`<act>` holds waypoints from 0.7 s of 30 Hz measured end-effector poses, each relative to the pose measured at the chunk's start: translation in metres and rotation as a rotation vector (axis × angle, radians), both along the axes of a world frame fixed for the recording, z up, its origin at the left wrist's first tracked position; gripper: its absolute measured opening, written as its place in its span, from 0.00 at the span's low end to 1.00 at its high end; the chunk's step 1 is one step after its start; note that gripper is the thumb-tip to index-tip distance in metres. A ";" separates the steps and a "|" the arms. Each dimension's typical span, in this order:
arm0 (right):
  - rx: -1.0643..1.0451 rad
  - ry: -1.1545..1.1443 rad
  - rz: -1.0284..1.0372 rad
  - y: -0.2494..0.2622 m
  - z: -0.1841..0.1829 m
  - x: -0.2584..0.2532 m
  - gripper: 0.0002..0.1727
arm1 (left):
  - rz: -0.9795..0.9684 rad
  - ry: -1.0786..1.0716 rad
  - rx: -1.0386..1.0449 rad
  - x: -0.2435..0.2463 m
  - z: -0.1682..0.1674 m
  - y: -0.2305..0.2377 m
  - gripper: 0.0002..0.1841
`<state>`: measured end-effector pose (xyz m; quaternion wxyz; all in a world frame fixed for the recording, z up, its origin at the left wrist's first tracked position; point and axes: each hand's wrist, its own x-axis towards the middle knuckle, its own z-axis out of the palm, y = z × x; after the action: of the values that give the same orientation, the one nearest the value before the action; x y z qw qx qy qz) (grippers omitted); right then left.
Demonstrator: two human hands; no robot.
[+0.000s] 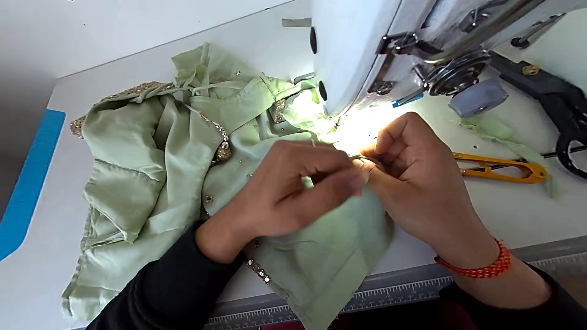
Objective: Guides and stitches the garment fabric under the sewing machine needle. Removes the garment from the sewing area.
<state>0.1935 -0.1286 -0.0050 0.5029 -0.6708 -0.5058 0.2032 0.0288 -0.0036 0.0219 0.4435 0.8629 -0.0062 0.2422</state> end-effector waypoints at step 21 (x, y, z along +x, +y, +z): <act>0.032 -0.021 0.012 0.002 -0.004 0.000 0.10 | 0.403 0.044 0.554 0.017 -0.020 -0.003 0.07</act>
<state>0.1939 -0.1269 -0.0091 0.5071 -0.6618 -0.5180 0.1911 0.0459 -0.0066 0.0014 0.1357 0.9394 0.1086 0.2955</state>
